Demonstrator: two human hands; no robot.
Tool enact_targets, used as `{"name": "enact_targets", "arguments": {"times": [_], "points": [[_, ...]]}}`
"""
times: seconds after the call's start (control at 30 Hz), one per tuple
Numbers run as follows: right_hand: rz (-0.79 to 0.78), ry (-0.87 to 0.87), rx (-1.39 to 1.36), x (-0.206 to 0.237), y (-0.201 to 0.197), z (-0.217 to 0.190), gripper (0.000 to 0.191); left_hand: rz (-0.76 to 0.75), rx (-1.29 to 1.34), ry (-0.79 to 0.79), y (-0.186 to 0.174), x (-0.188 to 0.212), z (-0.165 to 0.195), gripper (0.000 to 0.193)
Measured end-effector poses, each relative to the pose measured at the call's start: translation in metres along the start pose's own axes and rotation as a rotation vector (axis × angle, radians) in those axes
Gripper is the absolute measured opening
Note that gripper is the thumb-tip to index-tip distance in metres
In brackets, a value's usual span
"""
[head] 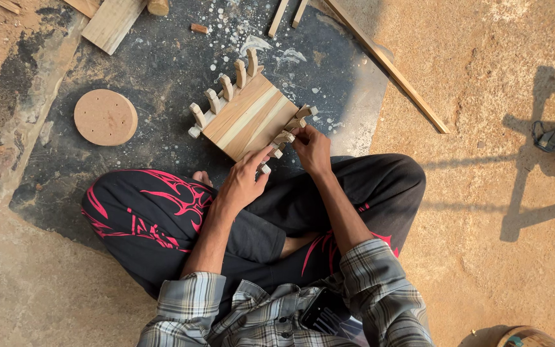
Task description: The person sits on the floor and assembles a small wooden rack by inserting dowels into pre-drilled holes. They hold the rack with one hand and use the other to push and align the dowels into place.
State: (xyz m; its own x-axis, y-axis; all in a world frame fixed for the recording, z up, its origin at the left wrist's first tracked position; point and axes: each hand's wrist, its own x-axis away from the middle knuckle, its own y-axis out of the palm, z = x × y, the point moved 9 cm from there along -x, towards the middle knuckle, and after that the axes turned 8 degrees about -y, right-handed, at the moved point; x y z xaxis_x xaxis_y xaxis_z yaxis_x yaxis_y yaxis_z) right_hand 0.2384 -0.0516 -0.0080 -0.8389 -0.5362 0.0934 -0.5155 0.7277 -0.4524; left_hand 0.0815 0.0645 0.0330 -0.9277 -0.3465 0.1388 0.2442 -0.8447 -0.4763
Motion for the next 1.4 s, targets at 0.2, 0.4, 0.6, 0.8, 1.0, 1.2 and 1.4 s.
{"name": "enact_targets", "arguments": {"times": [0.2,0.4,0.6,0.8,1.0,1.2,1.4], "points": [[0.024,-0.044,0.082,-0.001,0.007,-0.012,0.026,-0.004,-0.017,-0.011,0.017,-0.003,-0.012,0.068],[-0.118,0.157,0.125,0.003,0.013,0.003,0.016,0.09,0.001,0.031,0.012,-0.002,-0.014,0.066],[-0.029,-0.014,-0.056,0.003,0.01,-0.006,0.02,0.029,-0.008,-0.026,0.015,-0.003,-0.018,0.067],[-0.34,0.162,-0.001,0.012,0.015,0.015,0.016,0.06,0.01,-0.012,0.012,-0.005,-0.016,0.065],[-0.245,-0.191,0.206,0.031,-0.002,-0.018,0.019,0.061,-0.032,-0.002,0.014,-0.006,-0.016,0.067],[0.014,-0.134,0.209,0.036,0.016,-0.024,0.022,0.072,-0.02,0.005,0.018,-0.009,-0.02,0.068],[-0.002,0.263,0.058,0.026,0.028,0.006,0.025,0.065,0.0,0.02,0.022,-0.012,-0.02,0.075]]}}
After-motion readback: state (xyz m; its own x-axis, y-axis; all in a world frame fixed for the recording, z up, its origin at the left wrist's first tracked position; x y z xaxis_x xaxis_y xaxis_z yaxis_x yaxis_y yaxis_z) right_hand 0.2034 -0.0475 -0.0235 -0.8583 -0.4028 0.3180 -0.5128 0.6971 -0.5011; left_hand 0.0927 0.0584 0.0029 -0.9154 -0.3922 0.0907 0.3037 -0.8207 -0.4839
